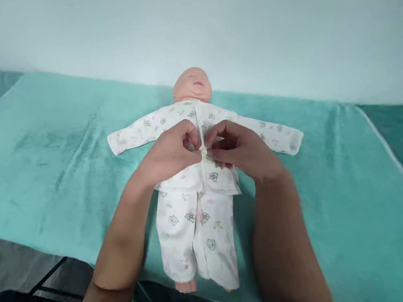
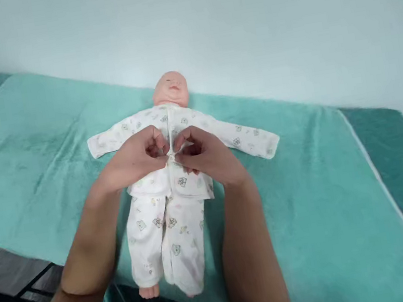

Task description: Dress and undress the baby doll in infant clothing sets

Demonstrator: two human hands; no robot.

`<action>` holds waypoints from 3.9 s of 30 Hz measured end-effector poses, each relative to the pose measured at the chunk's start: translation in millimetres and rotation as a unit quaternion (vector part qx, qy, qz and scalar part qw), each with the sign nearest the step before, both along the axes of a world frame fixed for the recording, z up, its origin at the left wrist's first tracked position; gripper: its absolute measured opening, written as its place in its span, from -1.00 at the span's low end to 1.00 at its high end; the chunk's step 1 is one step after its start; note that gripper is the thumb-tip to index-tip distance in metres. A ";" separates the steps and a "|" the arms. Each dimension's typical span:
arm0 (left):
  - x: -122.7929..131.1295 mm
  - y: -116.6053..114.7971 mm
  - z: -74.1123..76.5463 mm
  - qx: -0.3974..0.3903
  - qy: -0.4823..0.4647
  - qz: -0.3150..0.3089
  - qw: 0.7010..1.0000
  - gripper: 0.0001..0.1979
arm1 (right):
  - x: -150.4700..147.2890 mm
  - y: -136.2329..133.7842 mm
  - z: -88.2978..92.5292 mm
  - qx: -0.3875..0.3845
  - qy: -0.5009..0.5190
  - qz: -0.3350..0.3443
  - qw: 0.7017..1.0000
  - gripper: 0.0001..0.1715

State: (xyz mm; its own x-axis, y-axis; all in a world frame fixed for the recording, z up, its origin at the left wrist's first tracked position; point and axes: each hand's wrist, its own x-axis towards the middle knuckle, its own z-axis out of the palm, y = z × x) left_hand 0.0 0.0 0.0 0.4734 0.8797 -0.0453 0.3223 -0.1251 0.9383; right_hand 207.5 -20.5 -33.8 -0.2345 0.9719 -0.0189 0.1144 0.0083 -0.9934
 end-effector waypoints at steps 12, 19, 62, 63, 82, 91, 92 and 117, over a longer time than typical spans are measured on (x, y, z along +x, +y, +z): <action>-0.1 -1.2 -0.2 0.021 0.007 -0.010 1.000 -0.81 | -1.3 -1.7 3.5 -0.003 -0.001 -0.009 1.000 -0.75; -0.8 1.6 -3.3 0.024 -0.004 -0.016 1.000 -0.81 | -0.9 -0.7 1.7 -0.001 0.009 -0.010 1.000 -0.75; 2.4 37.5 -49.4 0.357 0.037 0.074 0.930 -0.59 | -18.9 13.8 -16.6 0.250 -0.028 -0.211 0.945 -0.83; 1.6 39.3 -51.2 0.359 0.035 0.061 0.931 -0.58 | -19.8 15.3 -18.3 0.262 -0.050 -0.203 0.942 -0.80; 5.8 58.7 -51.5 0.298 0.032 0.019 0.954 -0.53 | -14.3 23.1 -35.1 0.261 -0.189 -0.123 0.939 -0.34; 5.8 57.7 -51.5 0.307 0.041 0.014 0.951 -0.52 | -13.2 34.3 -35.1 0.249 -0.235 -0.128 0.931 -0.35; 5.8 58.4 -51.9 0.312 0.040 0.009 0.949 -0.51 | -13.1 35.4 -35.3 0.251 -0.236 -0.129 0.930 -0.36; 1.8 61.1 -62.6 0.291 0.068 0.052 0.953 -0.50 | 7.7 51.3 -59.1 0.222 -0.226 -0.176 0.932 -0.18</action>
